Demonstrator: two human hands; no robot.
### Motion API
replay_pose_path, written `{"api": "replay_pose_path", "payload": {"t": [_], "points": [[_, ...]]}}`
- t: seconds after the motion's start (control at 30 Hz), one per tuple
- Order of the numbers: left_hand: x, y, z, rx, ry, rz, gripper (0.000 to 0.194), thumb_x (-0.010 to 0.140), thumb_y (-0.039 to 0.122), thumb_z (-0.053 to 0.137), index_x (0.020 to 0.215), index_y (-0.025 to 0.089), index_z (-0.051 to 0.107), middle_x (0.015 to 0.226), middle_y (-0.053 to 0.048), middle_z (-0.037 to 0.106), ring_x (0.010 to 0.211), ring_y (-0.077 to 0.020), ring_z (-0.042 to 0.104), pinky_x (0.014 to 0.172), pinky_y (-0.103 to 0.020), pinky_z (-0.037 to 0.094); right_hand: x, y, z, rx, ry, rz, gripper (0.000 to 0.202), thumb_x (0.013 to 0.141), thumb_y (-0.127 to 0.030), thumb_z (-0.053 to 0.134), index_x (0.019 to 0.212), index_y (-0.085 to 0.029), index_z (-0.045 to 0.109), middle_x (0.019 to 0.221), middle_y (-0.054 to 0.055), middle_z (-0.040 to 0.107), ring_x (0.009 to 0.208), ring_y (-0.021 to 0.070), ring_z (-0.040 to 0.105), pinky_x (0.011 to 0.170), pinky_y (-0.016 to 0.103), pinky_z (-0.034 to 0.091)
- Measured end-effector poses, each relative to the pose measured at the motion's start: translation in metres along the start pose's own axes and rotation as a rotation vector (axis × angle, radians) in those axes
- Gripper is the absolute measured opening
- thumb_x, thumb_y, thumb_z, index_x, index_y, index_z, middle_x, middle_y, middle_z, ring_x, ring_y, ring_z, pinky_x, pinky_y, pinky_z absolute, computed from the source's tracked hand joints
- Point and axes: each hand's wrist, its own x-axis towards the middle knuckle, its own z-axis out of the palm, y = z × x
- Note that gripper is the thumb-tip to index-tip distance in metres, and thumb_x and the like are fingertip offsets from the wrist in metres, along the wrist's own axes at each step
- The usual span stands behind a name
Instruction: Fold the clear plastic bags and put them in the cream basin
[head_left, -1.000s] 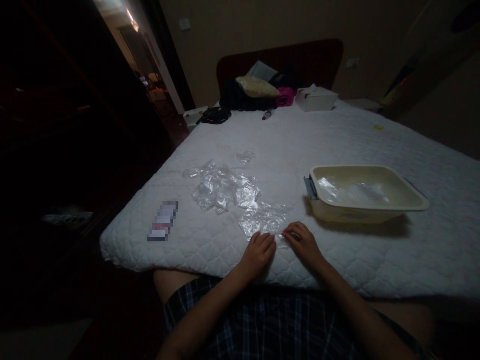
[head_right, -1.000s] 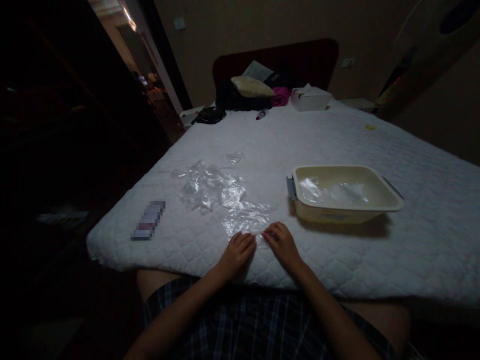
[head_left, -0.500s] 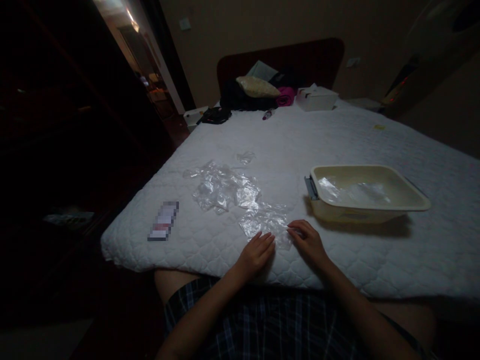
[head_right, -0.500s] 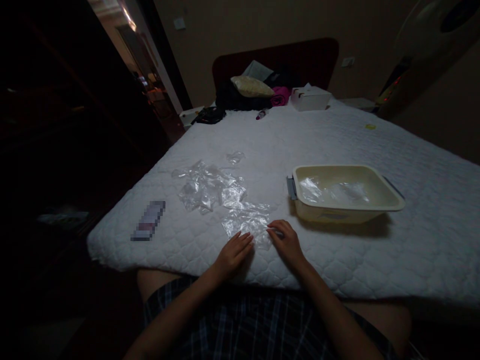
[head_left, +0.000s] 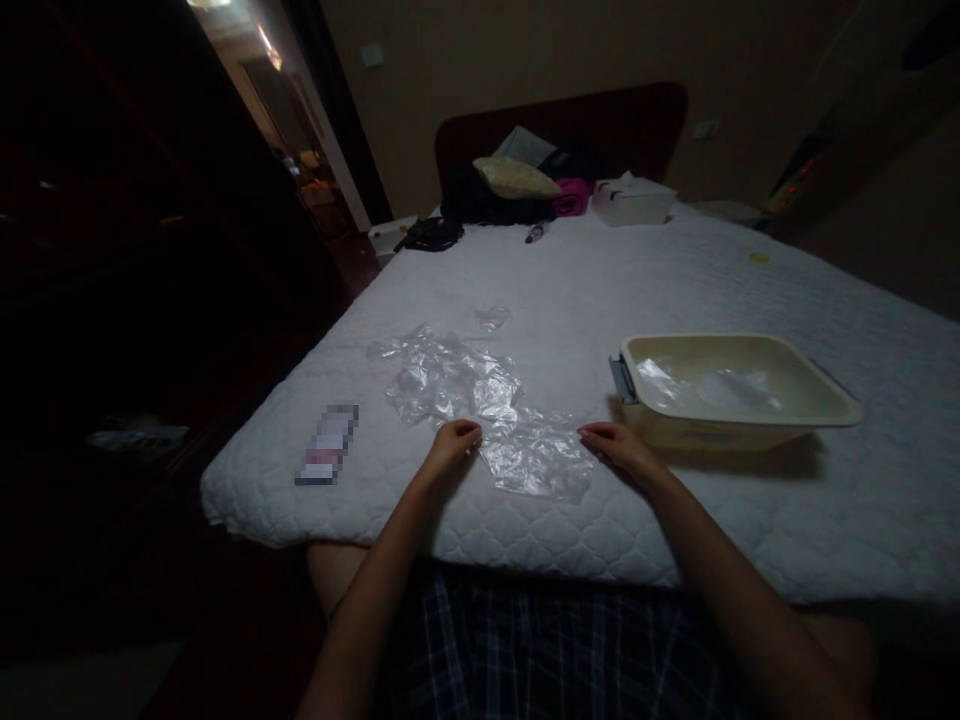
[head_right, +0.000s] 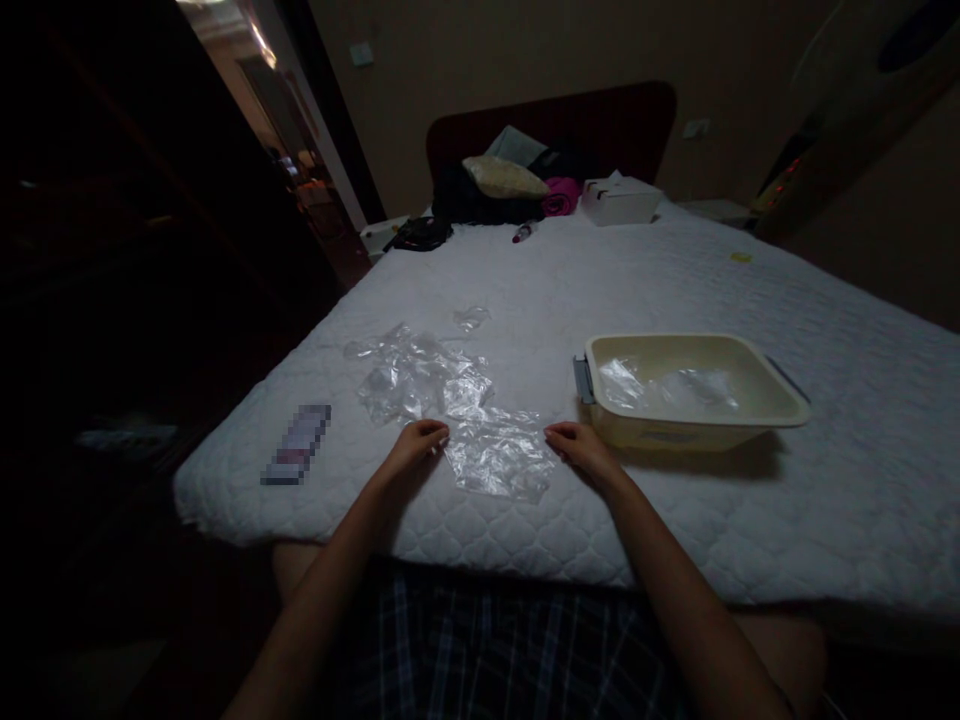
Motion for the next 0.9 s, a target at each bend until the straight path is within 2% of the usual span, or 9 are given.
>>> {"api": "replay_pose_path", "payload": {"t": [0.1,0.23,0.33,0.57,0.63,0.77,0.9], "points": [[0.008,0.004,0.007,0.016,-0.083,-0.002,0.03,0.059,0.032,0.071,0.08,0.012,0.065,0.065,-0.003,0.058,0.051,-0.008,0.048,0.045,-0.019,0.033,0.008,-0.003,0.003,-0.01,-0.03,-0.006,0.039,0.058,-0.045,0.069,0.079,-0.012,0.064,0.053,-0.003,0.051,0.044,0.0063,0.039,0.04,0.02,0.025],[0.016,0.008,0.016,-0.068,-0.122,-0.001,0.034,0.053,0.027,0.076,0.08,0.01,0.063,0.071,-0.005,0.059,0.058,-0.0092,0.053,0.053,-0.021,0.039,0.017,0.0,0.006,-0.016,-0.027,-0.014,0.04,0.056,-0.043,0.07,0.082,-0.013,0.063,0.055,-0.002,0.054,0.044,0.0069,0.041,0.041,0.021,0.027],[0.021,0.008,0.019,-0.122,-0.16,-0.019,0.038,0.049,0.024,0.077,0.082,0.011,0.062,0.07,-0.003,0.057,0.059,-0.0093,0.054,0.056,-0.022,0.041,0.021,0.002,0.009,-0.019,0.002,-0.073,0.037,0.056,-0.041,0.07,0.08,-0.014,0.062,0.061,0.0,0.057,0.049,0.0085,0.045,0.045,0.021,0.032],[0.025,0.003,0.017,-0.095,-0.167,0.075,0.037,0.052,0.021,0.074,0.086,0.012,0.063,0.067,0.001,0.055,0.056,-0.0069,0.051,0.053,-0.02,0.037,0.023,0.01,0.009,-0.029,0.036,-0.197,0.025,0.06,-0.036,0.067,0.074,-0.015,0.061,0.068,0.001,0.059,0.06,0.0114,0.051,0.055,0.024,0.039],[0.025,0.003,0.016,-0.076,-0.173,0.084,0.034,0.053,0.022,0.072,0.085,0.013,0.064,0.069,-0.001,0.057,0.058,-0.0075,0.051,0.054,-0.02,0.037,0.022,0.012,0.008,-0.034,0.023,-0.218,0.024,0.061,-0.035,0.066,0.074,-0.015,0.061,0.069,0.001,0.06,0.062,0.012,0.051,0.056,0.024,0.039],[0.024,0.003,0.016,-0.044,-0.152,0.072,0.02,0.054,0.021,0.071,0.069,0.012,0.062,0.065,-0.002,0.058,0.056,-0.0081,0.051,0.051,-0.02,0.036,0.02,0.013,0.006,-0.081,0.0,-0.245,0.021,0.062,-0.033,0.063,0.074,-0.015,0.062,0.069,0.001,0.06,0.061,0.0122,0.051,0.056,0.024,0.039],[0.019,0.005,0.019,0.0,-0.127,0.026,0.012,0.06,0.023,0.064,0.068,0.014,0.062,0.052,0.002,0.051,0.044,-0.0063,0.043,0.043,-0.019,0.029,0.017,0.008,0.006,-0.179,0.006,-0.263,0.017,0.062,-0.029,0.058,0.073,-0.016,0.063,0.068,0.001,0.06,0.062,0.0133,0.051,0.058,0.026,0.039]]}}
